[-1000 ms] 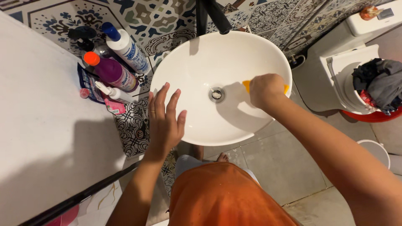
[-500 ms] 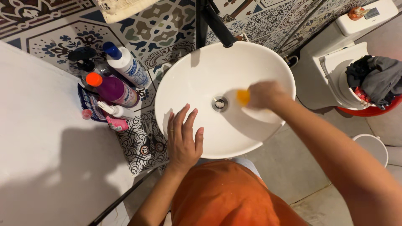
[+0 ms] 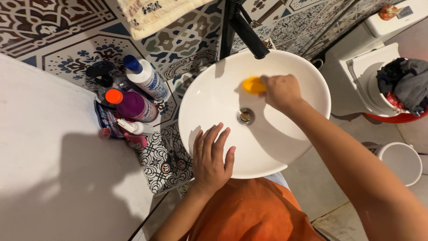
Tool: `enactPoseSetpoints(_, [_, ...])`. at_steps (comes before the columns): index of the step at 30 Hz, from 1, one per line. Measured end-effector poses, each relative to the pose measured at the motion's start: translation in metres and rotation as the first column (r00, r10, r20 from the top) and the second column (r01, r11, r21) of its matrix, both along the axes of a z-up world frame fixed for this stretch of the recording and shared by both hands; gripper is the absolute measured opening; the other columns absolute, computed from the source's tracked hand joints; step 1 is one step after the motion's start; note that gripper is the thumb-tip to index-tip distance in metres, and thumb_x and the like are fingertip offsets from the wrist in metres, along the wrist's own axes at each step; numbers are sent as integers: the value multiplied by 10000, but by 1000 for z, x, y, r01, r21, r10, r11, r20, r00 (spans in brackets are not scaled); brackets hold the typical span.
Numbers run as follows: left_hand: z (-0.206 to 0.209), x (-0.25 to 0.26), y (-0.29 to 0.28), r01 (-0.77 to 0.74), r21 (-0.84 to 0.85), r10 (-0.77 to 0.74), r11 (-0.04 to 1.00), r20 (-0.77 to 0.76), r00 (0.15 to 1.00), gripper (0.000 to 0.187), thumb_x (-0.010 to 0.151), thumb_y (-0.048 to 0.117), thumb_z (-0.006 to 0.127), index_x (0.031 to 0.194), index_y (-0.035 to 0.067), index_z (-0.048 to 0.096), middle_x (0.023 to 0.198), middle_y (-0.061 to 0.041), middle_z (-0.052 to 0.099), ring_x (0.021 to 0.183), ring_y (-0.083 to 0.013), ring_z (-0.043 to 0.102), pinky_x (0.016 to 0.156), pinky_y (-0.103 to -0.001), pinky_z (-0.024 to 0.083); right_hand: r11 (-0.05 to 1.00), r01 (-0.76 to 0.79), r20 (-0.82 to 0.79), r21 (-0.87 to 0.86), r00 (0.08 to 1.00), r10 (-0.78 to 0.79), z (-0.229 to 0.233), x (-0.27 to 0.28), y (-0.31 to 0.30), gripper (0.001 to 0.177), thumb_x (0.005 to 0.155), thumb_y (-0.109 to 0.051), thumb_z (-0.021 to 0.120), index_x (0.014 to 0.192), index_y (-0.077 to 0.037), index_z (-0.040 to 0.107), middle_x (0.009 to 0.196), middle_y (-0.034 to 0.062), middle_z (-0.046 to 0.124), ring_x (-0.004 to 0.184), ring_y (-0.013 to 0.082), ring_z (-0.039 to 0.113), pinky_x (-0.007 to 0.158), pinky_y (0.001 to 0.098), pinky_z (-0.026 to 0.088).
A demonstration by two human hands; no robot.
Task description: The person cleans a white bathroom sink by first using a pair of scissors to scrape the drain area, then wiping the basin with a yellow sponge under running water. The person finishes by rinsing their hands.
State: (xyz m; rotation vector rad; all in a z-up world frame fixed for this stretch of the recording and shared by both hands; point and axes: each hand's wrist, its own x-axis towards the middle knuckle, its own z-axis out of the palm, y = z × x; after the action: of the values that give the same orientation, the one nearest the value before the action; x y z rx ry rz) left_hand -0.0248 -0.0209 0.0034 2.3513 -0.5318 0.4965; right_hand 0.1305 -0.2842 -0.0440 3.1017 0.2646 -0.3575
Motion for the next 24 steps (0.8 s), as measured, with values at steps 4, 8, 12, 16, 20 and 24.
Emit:
enactPoseSetpoints(4, [4, 1, -4, -27, 0, 27, 1000, -24, 999, 446, 1032, 252, 607, 1417, 36, 546, 1457, -143, 543, 1350, -325, 537, 1189, -527, 388, 979, -5, 160, 201, 987, -28, -4, -12, 39, 437, 891, -411, 744, 1197, -106, 677, 818, 137, 738, 714, 341, 709, 689, 483, 538])
enactPoseSetpoints(8, [16, 11, -11, -57, -127, 37, 990, -155, 987, 486, 1017, 236, 622, 1434, 10, 516, 1426, -174, 547, 1311, -353, 551, 1107, -491, 448, 845, -169, -117, 508, 958, 262, -11, -50, 70, 424, 822, -375, 749, 1149, -112, 688, 766, 169, 729, 694, 380, 707, 695, 469, 571])
enactPoseSetpoints(12, [25, 48, -18, -81, -209, -12, 975, -411, 912, 471, 988, 244, 653, 1420, 84, 556, 1304, -128, 659, 1144, -277, 653, 967, -429, 531, 818, -195, -337, 541, 841, 424, 5, -60, 45, 356, 830, -358, 773, 1076, -111, 706, 810, 144, 725, 768, 356, 706, 727, 469, 541])
enactPoseSetpoints(16, [24, 138, -49, -198, -547, -159, 813, -537, 828, 410, 1025, 363, 569, 1355, 128, 631, 1308, -35, 724, 1037, -176, 673, 924, -335, 579, 932, -349, -123, 97, 925, 359, 42, -38, -15, 317, 797, -279, 767, 1058, -115, 691, 831, 79, 753, 796, 272, 748, 743, 430, 566])
enactPoseSetpoints(20, [31, 219, -68, -459, -727, -552, 511, -687, 473, 703, 811, 744, 598, 1158, 138, 684, 1173, -54, 739, 1022, -138, 700, 887, -365, 491, 981, -138, -5, 138, 990, 140, 89, 2, -75, 385, 778, -341, 835, 1065, -105, 737, 879, 142, 758, 783, 332, 734, 746, 447, 577])
enactPoseSetpoints(24, [38, 243, -89, -479, -770, -613, 422, -631, 475, 699, 642, 780, 726, 989, 174, 727, 994, -1, 779, 916, -130, 655, 815, -362, 419, 920, -118, 266, 373, 964, 15, 122, 57, -119, 506, 759, -344, 896, 1129, -41, 731, 964, 198, 753, 809, 358, 732, 775, 451, 580])
